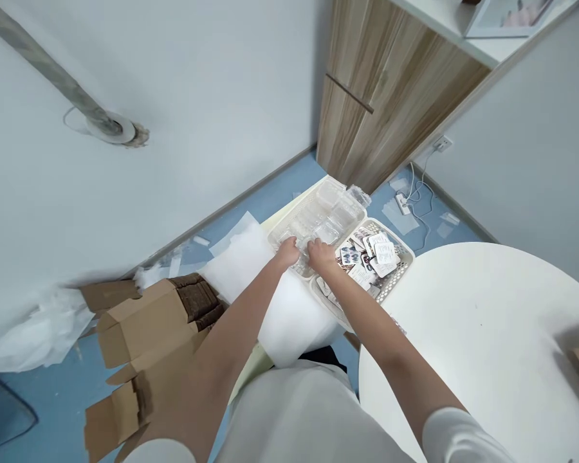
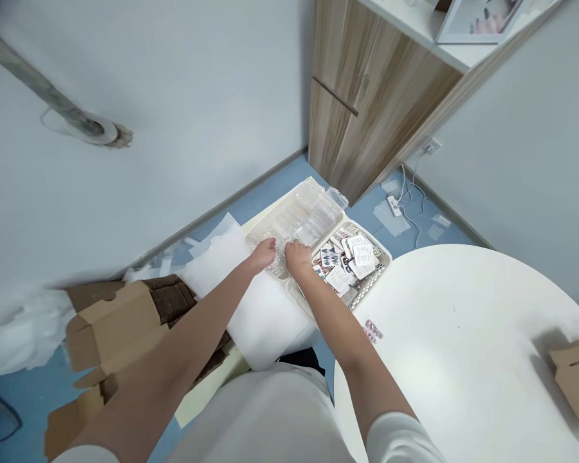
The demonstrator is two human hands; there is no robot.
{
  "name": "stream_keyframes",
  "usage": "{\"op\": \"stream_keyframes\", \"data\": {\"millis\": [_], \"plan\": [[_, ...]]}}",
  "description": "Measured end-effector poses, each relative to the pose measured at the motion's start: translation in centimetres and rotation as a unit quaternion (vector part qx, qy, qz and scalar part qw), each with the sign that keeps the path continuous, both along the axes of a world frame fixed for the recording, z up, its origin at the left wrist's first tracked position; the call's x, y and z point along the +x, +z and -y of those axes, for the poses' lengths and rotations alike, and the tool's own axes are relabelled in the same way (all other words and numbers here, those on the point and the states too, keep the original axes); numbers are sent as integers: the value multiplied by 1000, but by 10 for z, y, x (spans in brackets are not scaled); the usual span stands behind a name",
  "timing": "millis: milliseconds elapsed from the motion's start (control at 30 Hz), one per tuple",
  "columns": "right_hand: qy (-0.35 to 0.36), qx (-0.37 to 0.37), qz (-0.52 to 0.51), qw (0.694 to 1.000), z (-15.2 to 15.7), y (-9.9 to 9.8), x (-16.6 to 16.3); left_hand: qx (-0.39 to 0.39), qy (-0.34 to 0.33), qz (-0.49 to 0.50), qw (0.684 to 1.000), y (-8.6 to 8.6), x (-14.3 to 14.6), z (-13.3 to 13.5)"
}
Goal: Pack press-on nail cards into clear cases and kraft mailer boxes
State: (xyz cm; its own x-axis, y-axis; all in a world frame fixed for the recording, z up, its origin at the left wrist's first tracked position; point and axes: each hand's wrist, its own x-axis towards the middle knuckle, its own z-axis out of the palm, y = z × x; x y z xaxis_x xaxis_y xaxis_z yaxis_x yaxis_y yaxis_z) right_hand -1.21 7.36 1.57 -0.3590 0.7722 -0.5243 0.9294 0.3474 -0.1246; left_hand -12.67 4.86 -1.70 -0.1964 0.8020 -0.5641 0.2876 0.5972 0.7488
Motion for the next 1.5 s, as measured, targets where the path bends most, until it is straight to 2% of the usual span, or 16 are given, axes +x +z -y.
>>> {"op": "stream_keyframes", "data": {"millis": [167, 367, 533, 667, 733, 800, 900, 1000, 1100, 1233, 1400, 1500], "plan": [[-17, -8, 8, 1000, -4, -6, -6, -15, -33, -15, 999, -1, 3, -3], [22, 8, -5, 1000, -3, 6, -3, 0, -64, -48, 997, 12, 4, -1], [-8, 19, -36, 999, 7, 27, 10, 94, -97, -107, 985, 31, 2, 8], [-63, 58, -184, 979, 27, 50, 25, 215, -88, -125, 965, 55, -2, 24], [-84, 75, -276, 954, 42, 62, 34, 251, -81, -102, 959, 69, -5, 39], [-124, 81, -361, 921, 61, 74, 44, 251, -70, -43, 964, 83, -7, 61], [-222, 53, -473, 851, 99, 91, 60, 217, -48, 90, 971, 97, -5, 104], [-286, 15, -559, 778, 146, 106, 76, 183, -41, 215, 958, 105, 6, 154], [-323, 12, -579, 749, 195, 117, 91, 122, -46, 306, 943, 111, 23, 196], [-388, 49, -580, 715, 250, 125, 114, 56, -93, 363, 926, 120, 50, 230], [-510, 75, -605, 607, 312, 131, 147, 9, -143, 386, 911, 130, 89, 252], [-552, 105, -592, 577, 347, 127, 165, -14, -190, 377, 906, 129, 112, 263]]}}
